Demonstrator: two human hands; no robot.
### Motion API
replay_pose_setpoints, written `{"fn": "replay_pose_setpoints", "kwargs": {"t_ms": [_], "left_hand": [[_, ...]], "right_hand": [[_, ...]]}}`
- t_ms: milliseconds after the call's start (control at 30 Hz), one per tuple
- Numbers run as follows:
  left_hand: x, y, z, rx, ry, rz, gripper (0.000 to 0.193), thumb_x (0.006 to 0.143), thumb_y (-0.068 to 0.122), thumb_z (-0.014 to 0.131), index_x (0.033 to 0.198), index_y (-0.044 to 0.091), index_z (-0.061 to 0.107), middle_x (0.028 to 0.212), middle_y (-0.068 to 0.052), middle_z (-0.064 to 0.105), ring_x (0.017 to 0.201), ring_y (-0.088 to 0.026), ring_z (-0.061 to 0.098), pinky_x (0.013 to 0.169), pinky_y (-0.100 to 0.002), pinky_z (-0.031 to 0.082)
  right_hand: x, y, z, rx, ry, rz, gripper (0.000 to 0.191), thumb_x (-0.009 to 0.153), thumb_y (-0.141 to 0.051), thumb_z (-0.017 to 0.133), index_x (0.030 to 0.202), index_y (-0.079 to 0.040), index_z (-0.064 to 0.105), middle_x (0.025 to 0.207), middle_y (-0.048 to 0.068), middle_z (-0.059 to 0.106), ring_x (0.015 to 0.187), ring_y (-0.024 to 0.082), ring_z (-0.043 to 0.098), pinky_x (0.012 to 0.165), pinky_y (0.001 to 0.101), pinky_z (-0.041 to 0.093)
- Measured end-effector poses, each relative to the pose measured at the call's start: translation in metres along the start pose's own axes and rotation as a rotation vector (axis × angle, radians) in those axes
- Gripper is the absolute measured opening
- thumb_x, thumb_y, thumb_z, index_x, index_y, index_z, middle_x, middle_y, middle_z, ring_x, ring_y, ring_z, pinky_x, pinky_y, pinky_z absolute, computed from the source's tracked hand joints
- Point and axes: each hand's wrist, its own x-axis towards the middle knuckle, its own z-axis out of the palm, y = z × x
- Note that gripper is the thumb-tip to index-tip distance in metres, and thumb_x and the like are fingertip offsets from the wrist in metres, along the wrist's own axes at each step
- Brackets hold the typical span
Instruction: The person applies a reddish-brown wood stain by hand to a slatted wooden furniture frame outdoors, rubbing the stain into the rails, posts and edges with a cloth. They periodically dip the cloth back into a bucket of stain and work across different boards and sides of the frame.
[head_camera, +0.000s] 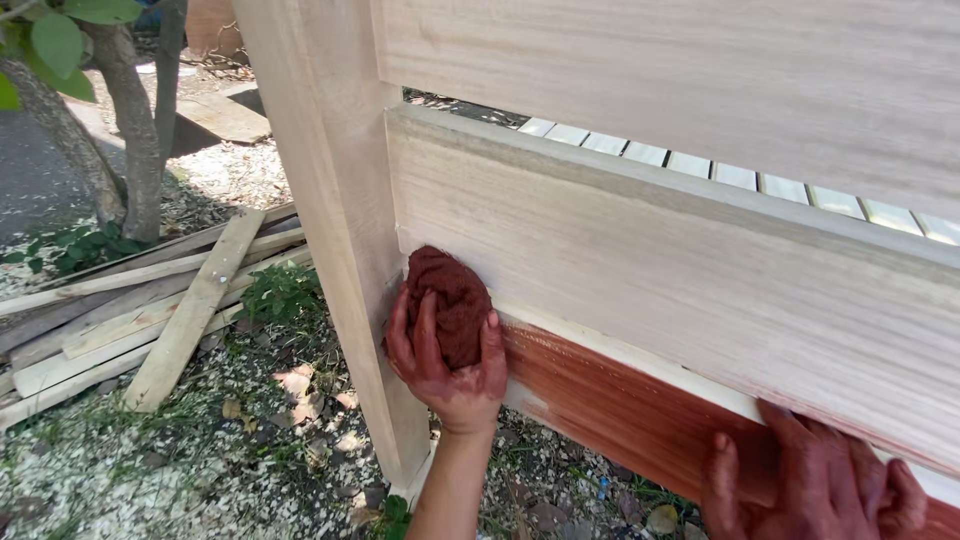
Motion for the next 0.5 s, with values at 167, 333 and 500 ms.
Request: {"fn": "replay_pose_setpoints", "kwargs": {"t_ms": [167,333,500], "left_hand": [[0.000,0.005,-0.003,-0.027,-0.028,0.023,0.063,0.095,0.040,0.075,0.140,0.000,0.055,0.148,-0.026,0.048,0.137,-0.045,0.052,0.117,-0.055,0.045],[0.002,-0.003,-0.005,0.000,-0.105,-0.016,0.069,0.094,0.038,0.071,0.144,-0.004,0.048,0.146,-0.025,0.042,0.136,-0.043,0.047,0.116,-0.055,0.039],[0.007,-0.013,-0.005,-0.108,-0.069,-0.075,0.062,0.104,0.030,0.064,0.151,-0.005,0.043,0.150,-0.023,0.039,0.143,-0.041,0.043,0.124,-0.052,0.035]], "right_hand": [[0.004,0.032,0.020,0.214,0.052,-0.149,0.043,0.091,-0.036,0.071,0.123,-0.008,0.061,0.134,0.017,0.067,0.136,0.031,0.056,0.128,0.0437,0.029],[-0.002,0.025,0.012,0.129,0.046,-0.125,0.047,0.087,-0.033,0.075,0.125,-0.006,0.066,0.128,0.016,0.070,0.135,0.032,0.057,0.125,0.0460,0.029],[0.000,-0.005,0.002,0.225,0.031,0.007,0.042,0.088,-0.033,0.081,0.124,-0.013,0.074,0.106,0.005,0.070,0.109,0.025,0.062,0.121,0.0462,0.030]]}}
